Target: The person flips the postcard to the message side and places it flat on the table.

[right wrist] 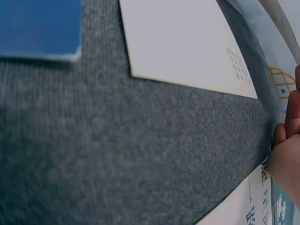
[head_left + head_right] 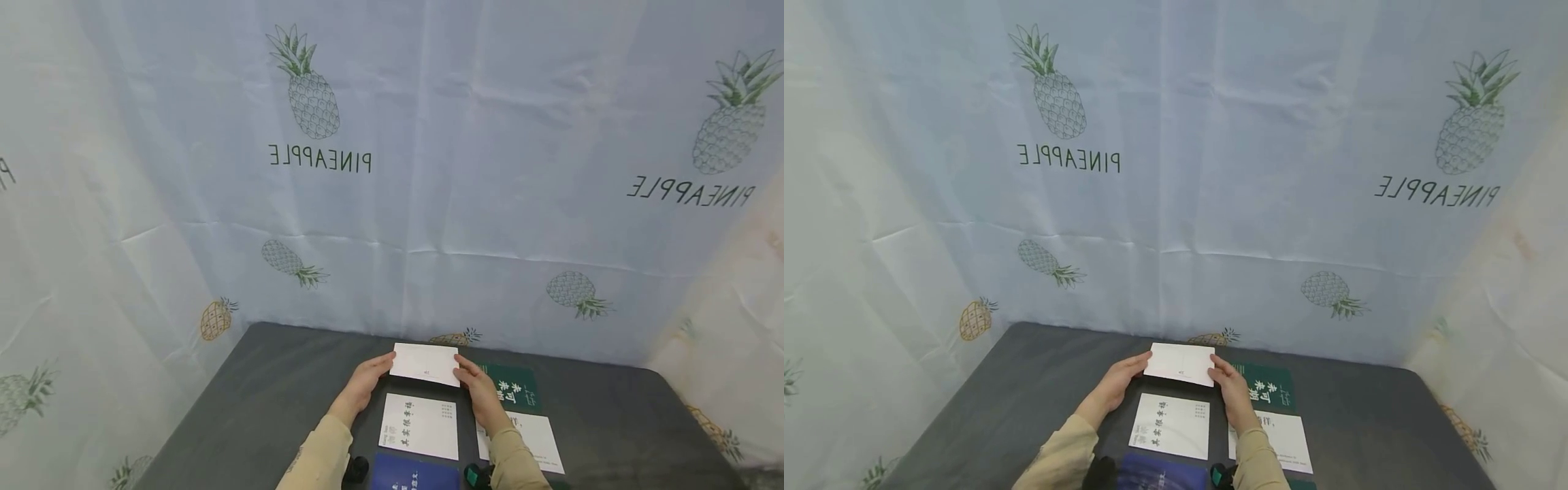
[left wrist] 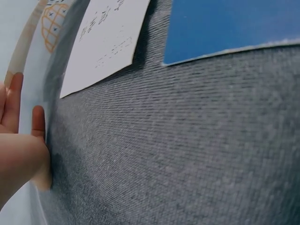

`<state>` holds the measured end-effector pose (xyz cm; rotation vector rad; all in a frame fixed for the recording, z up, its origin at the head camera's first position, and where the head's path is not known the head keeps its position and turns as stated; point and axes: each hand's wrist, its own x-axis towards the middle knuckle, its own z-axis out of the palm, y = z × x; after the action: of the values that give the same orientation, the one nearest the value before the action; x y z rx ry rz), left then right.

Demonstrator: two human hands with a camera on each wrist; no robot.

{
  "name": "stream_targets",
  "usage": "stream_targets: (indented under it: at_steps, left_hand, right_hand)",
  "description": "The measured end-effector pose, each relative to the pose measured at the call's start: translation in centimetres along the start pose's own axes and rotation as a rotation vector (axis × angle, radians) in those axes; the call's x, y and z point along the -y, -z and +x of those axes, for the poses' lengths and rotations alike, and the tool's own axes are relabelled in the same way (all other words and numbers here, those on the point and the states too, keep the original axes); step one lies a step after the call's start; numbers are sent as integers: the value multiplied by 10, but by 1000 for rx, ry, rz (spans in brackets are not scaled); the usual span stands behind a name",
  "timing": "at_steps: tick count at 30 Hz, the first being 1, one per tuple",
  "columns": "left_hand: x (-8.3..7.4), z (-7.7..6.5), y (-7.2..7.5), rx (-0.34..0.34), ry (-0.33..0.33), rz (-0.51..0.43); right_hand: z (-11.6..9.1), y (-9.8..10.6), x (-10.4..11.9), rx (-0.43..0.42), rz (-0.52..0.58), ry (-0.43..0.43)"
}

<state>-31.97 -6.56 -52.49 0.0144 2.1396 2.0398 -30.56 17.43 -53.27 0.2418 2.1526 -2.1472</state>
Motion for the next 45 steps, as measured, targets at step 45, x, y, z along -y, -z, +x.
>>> stream_targets:
  at_steps: [45]
  left_hand:
    - [0, 1, -31, -372, -35, 456]
  right_hand:
    - [7, -9, -6, -200, -475, 90]
